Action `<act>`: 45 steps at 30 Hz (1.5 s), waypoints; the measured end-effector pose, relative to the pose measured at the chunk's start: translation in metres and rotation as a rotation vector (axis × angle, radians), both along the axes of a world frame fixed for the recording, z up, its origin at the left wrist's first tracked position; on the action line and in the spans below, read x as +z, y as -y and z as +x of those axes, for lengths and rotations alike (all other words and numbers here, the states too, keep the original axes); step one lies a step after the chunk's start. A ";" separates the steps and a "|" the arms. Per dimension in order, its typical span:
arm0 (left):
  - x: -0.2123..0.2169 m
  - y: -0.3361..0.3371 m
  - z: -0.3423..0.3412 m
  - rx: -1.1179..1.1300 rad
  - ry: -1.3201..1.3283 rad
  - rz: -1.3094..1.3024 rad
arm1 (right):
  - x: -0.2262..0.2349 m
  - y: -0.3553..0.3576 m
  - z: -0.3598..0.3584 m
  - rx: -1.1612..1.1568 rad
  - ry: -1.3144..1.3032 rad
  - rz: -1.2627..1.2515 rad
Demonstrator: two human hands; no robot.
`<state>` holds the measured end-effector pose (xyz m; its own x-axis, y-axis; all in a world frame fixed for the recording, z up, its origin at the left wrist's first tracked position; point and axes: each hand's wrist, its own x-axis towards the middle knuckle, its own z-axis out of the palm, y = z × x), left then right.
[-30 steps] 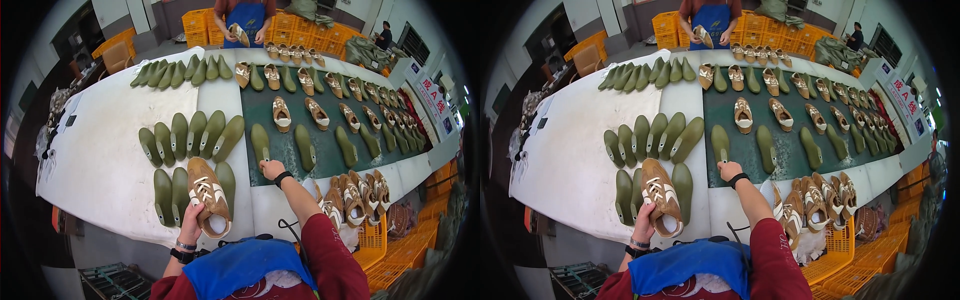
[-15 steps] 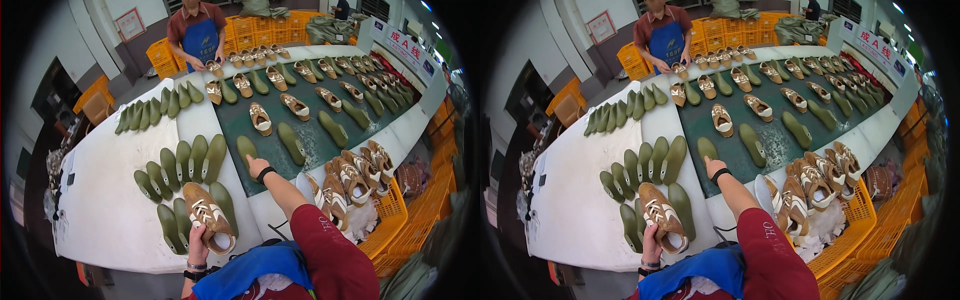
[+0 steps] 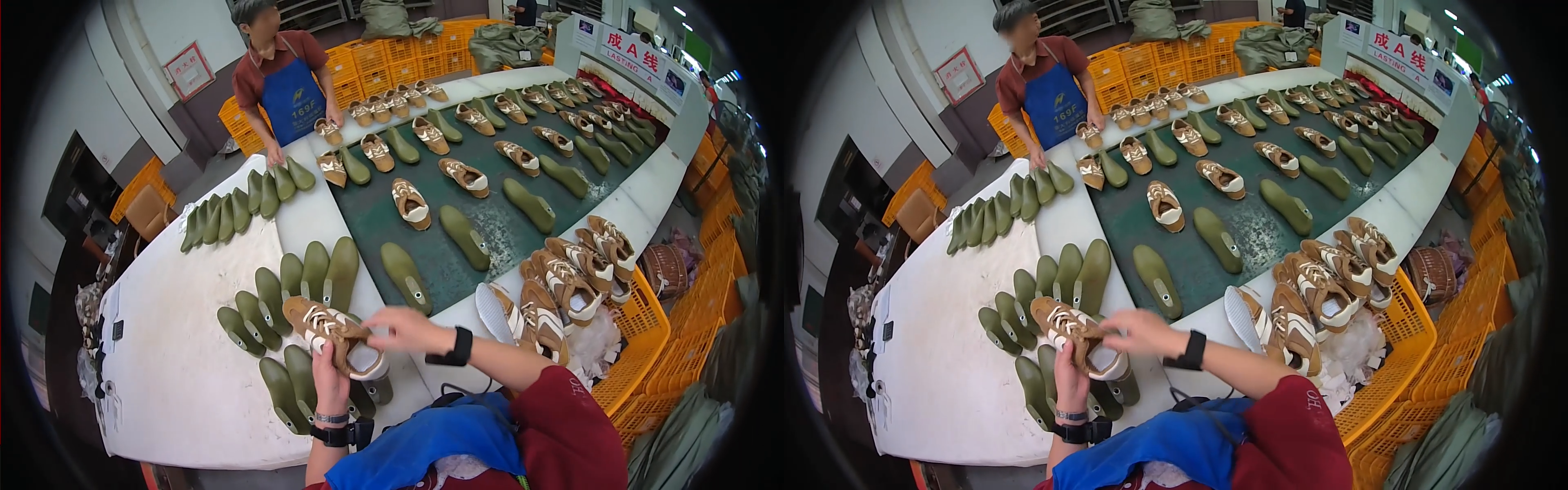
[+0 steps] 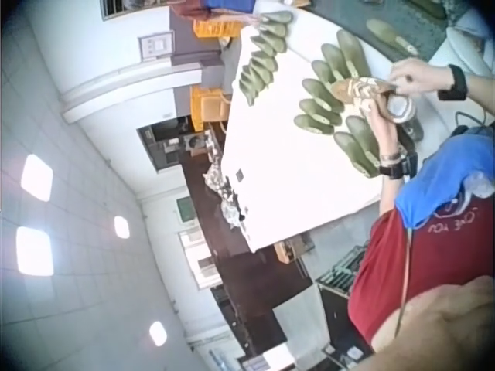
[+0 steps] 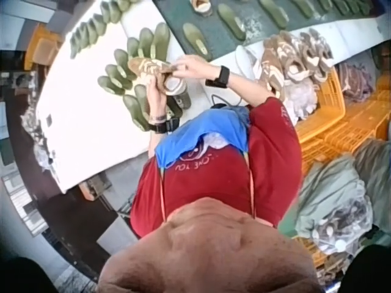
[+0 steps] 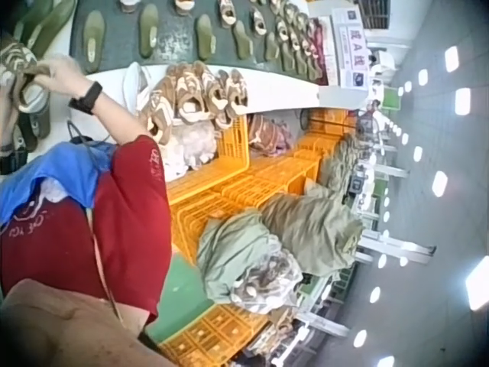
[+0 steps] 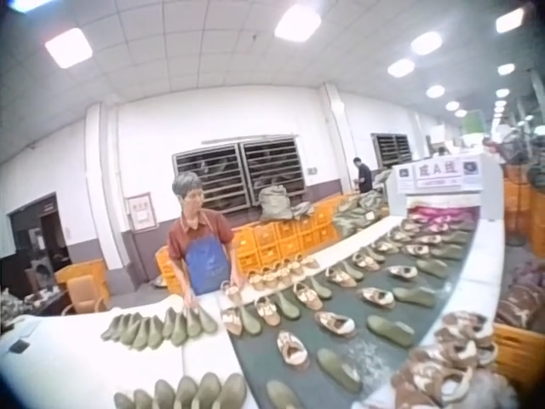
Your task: Organizing and preparing shoes and shoe lasts on a manufacturing production line.
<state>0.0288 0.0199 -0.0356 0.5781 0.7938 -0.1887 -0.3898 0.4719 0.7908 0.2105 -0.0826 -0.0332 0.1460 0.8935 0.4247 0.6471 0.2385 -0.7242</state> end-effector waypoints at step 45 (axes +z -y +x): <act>-0.073 0.014 -0.029 -0.674 -1.131 1.667 | -0.118 0.389 -0.094 -0.923 -1.200 -0.454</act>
<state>-0.0002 0.0060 -0.1083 0.9457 0.3136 -0.0859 0.3250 -0.9188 0.2239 0.1169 -0.4717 -0.1516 0.7305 0.3258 -0.6002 -0.5376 -0.2675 -0.7996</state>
